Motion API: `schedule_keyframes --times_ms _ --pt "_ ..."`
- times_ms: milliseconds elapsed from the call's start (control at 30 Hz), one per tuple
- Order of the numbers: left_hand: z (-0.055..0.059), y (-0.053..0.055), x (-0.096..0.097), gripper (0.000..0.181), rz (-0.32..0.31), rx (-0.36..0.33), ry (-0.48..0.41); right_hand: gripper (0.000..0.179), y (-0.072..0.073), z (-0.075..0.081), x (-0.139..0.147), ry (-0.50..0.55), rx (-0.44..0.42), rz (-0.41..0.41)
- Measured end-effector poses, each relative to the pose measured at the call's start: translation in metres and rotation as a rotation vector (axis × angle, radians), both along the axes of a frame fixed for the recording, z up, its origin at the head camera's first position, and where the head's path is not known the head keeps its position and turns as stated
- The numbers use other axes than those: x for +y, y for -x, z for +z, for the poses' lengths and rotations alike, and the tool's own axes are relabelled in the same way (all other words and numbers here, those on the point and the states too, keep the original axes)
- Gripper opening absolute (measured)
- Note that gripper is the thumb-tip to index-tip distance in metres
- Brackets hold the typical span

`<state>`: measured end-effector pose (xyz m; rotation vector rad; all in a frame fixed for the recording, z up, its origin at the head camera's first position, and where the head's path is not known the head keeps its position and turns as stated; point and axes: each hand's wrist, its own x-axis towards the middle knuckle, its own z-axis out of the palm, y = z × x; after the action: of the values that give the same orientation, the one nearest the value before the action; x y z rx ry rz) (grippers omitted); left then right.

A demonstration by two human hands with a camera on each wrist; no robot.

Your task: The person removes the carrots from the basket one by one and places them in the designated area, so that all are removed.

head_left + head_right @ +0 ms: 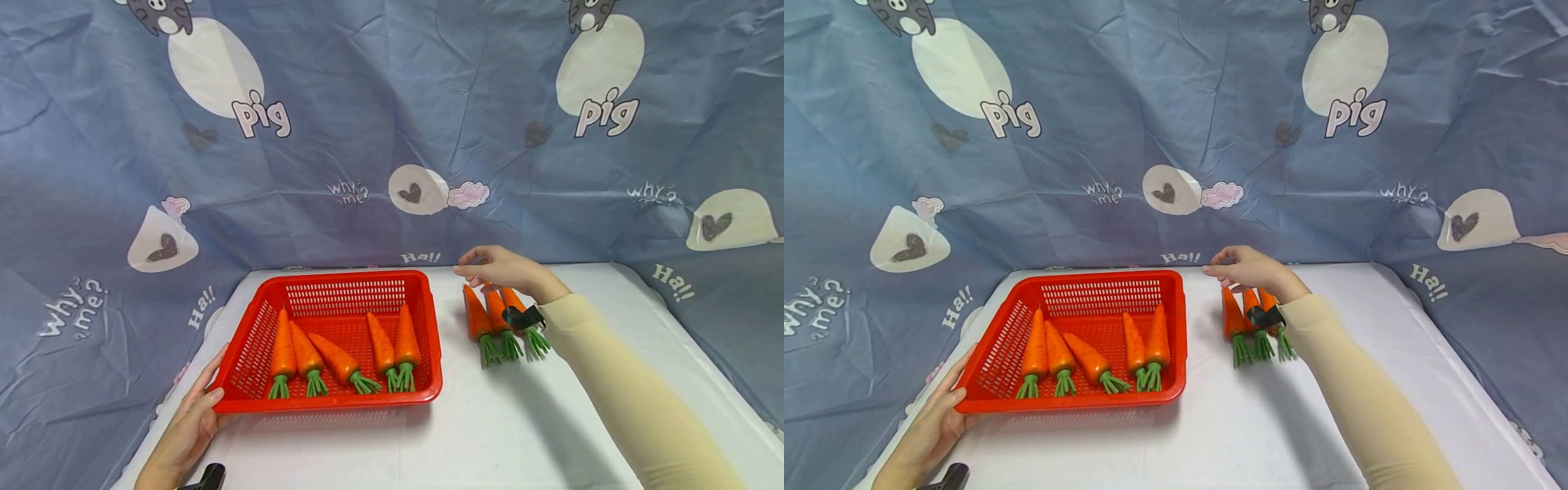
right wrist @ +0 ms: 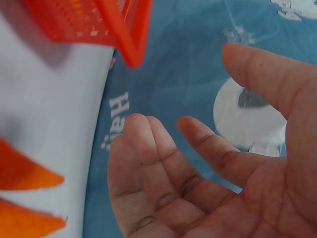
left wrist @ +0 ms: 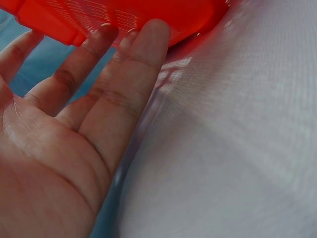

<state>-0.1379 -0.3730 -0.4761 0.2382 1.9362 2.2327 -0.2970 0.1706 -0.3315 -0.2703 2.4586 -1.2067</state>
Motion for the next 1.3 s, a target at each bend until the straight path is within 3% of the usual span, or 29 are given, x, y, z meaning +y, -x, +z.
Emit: schedule_keyframes --times_ms 300,667,933,1300 --pt "0.000 0.000 -0.001 0.063 0.004 -0.002 0.008 0.051 -0.002 0.008 -0.035 0.033 -0.008 0.066" --pt "0.002 0.000 -0.001 0.063 -0.005 0.016 0.010 0.058 -0.004 0.001 -0.078 0.076 -0.040 0.151" --pt "-0.008 -0.001 -0.002 0.062 -0.050 0.066 -0.033 0.062 -0.003 -0.012 -0.118 0.059 -0.070 0.238" --pt "-0.005 0.001 -0.002 0.063 -0.067 0.079 -0.059 0.065 -0.005 -0.028 -0.157 0.052 -0.138 0.282"
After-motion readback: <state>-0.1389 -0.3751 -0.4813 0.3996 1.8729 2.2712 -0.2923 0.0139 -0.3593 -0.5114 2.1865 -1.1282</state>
